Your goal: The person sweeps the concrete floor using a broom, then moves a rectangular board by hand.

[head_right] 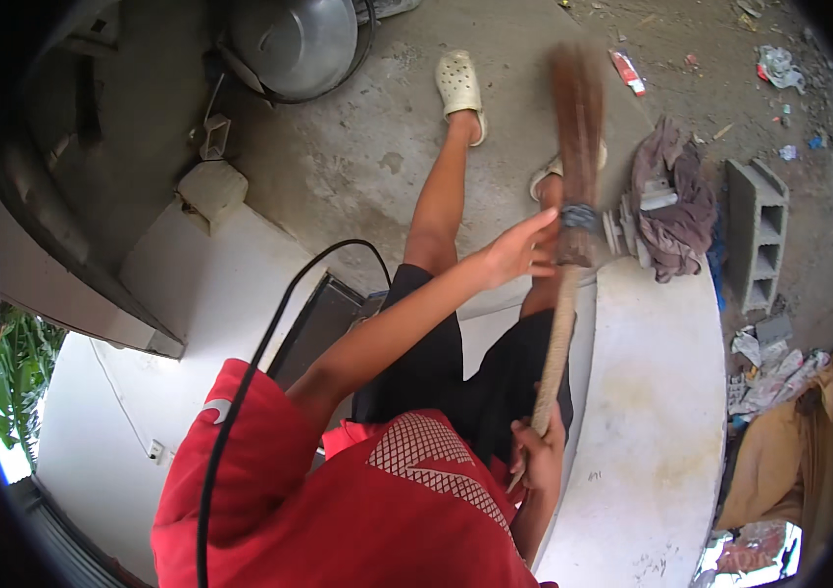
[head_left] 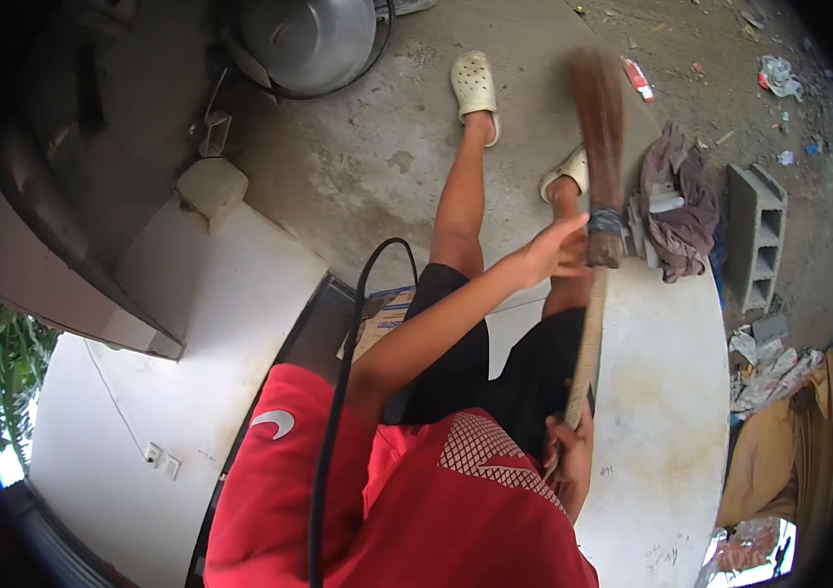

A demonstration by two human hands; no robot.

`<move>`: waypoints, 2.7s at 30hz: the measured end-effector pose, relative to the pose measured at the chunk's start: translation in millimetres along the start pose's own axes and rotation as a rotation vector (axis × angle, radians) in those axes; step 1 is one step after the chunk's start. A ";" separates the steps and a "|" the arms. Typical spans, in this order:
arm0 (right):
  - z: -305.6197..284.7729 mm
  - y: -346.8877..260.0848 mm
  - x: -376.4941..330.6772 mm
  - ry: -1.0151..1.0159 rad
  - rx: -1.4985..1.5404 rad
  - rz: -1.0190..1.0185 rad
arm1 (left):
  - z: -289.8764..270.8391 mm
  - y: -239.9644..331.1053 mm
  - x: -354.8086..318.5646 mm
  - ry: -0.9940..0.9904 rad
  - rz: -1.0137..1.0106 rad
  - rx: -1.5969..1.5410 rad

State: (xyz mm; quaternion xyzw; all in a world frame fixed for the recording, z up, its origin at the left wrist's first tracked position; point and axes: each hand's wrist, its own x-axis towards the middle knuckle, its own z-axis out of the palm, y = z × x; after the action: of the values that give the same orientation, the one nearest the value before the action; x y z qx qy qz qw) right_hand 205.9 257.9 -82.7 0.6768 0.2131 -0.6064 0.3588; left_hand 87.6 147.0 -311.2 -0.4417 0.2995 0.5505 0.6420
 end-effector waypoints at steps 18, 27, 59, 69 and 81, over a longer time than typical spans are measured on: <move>19.5 -8.9 101.5 0.022 -0.582 -0.378 | 19.4 -89.2 16.6 0.370 0.405 -0.067; 34.5 50.8 -8.7 0.139 -0.908 -0.238 | 44.6 -162.4 -90.7 0.099 0.298 -0.599; 100.0 8.5 47.6 -0.351 -0.885 -0.153 | -57.1 -124.3 -72.1 0.407 0.598 -0.861; 7.8 -173.2 37.3 0.134 -0.659 -0.417 | 143.5 -0.1 63.7 0.399 0.488 -0.460; -88.7 -160.9 -88.3 0.235 -0.674 -0.445 | 299.6 -80.1 5.0 -0.039 0.365 -0.392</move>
State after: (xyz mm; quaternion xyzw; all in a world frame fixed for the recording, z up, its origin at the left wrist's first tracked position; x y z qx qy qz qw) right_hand 133.4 441.7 -32.6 0.5237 0.5802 -0.4840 0.3935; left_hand 136.0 417.7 -167.6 -0.4857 0.2496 0.7130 0.4399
